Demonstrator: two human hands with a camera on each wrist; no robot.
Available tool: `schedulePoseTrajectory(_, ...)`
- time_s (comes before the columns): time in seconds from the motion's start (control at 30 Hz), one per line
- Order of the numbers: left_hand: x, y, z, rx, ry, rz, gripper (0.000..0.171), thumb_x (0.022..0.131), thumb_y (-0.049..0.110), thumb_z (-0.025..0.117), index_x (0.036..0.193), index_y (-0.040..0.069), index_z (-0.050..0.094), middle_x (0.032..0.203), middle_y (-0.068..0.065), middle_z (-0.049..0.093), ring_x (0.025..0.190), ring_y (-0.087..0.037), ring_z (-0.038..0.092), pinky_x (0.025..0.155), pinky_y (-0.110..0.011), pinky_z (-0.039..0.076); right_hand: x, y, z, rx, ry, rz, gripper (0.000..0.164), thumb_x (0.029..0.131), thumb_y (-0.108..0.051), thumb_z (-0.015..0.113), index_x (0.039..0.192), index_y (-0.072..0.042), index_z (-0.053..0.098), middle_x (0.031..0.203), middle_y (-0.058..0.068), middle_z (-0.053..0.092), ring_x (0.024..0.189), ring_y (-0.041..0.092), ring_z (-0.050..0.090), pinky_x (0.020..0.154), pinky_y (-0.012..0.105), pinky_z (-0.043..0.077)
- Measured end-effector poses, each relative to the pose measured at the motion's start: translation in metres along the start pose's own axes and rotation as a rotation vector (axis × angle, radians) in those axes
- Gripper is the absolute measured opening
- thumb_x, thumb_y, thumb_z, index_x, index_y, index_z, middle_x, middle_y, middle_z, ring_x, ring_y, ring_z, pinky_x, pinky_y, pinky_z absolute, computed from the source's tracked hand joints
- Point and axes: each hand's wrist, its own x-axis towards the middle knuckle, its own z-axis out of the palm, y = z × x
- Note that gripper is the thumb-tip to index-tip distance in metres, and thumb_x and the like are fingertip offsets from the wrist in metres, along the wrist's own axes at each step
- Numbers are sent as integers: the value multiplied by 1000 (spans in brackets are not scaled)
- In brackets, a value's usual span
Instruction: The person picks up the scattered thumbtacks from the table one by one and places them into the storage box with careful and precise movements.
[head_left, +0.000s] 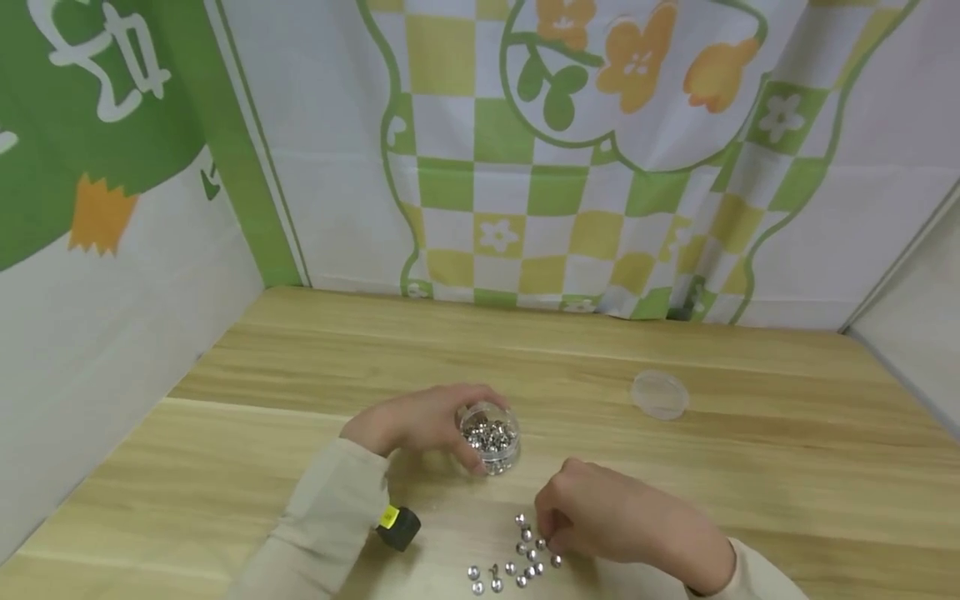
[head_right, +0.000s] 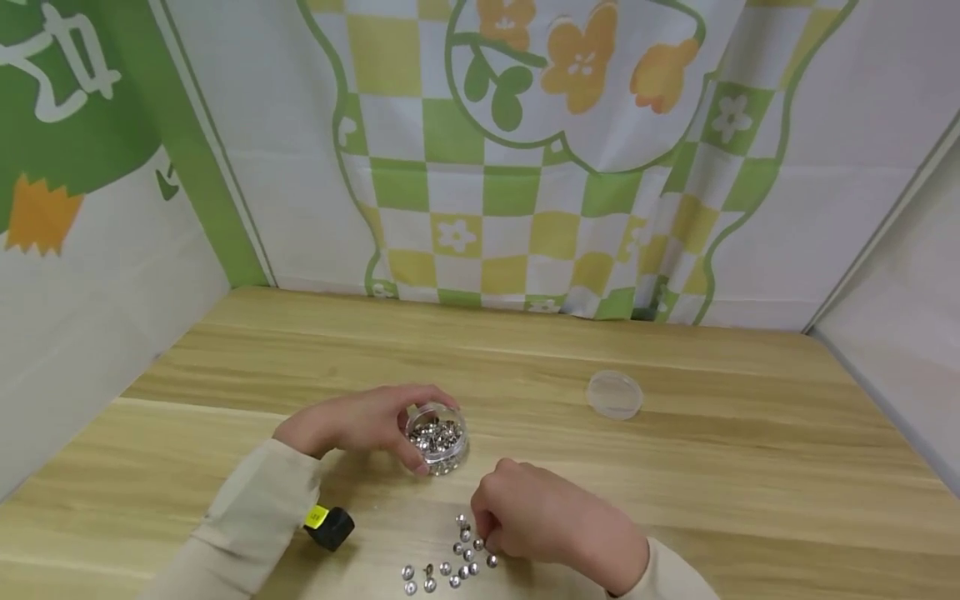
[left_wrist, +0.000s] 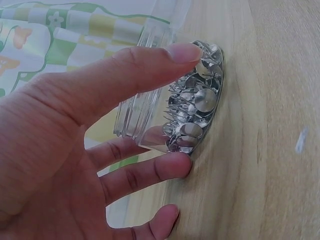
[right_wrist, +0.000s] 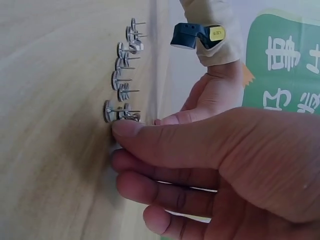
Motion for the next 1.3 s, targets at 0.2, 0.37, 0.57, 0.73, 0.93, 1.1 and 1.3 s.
schedulePoseTrajectory(0.2,-1,-3,1,-9,3,14,76,63,21,89,129,34,55,133,3,57,121,-20,52,107,-51,37,6,-2,-8,-55,102,-77,22,77,-1,69,63,-18,66,58,-19,51,54,-10,36,50,6,35)
schedulePoseTrajectory(0.37,0,-4,0,-12,2,21,75,63,20,89,128,35,56,129,4,58,115,-18,53,104,-47,40,30,0,-22,-23,350,-116,12,81,-1,70,75,-11,71,68,-8,66,61,-6,50,57,11,46)
schedulePoseTrajectory(0.57,-1,-6,1,-11,-18,10,73,63,24,88,126,39,55,130,10,58,120,-16,52,107,-47,38,65,9,-19,-11,457,-85,9,82,1,68,85,-5,73,76,0,70,65,2,57,62,14,50)
schedulePoseTrajectory(0.73,1,-4,1,6,-6,34,75,63,26,88,129,36,54,133,7,58,122,-18,52,108,-50,38,63,12,-21,-28,462,-52,9,83,0,68,91,-2,73,78,3,69,67,5,58,62,16,51)
schedulePoseTrajectory(0.93,0,-3,0,4,12,10,78,62,23,89,130,35,55,132,2,58,117,-19,54,104,-49,40,28,5,-23,-94,394,-103,6,83,-6,71,83,-12,73,76,-7,68,68,-2,56,62,13,49)
schedulePoseTrajectory(1.1,1,-4,2,-5,13,13,78,63,21,89,132,33,54,134,1,57,120,-21,53,106,-49,39,-11,-4,-5,-31,182,-100,14,83,-14,71,75,-25,68,70,-21,59,62,-10,48,57,9,42)
schedulePoseTrajectory(1.3,2,-4,1,13,5,24,78,63,23,89,131,33,54,132,2,57,119,-20,53,105,-50,40,-21,-5,15,30,80,-47,23,86,-12,67,70,-27,61,65,-24,49,56,-10,40,51,8,37)
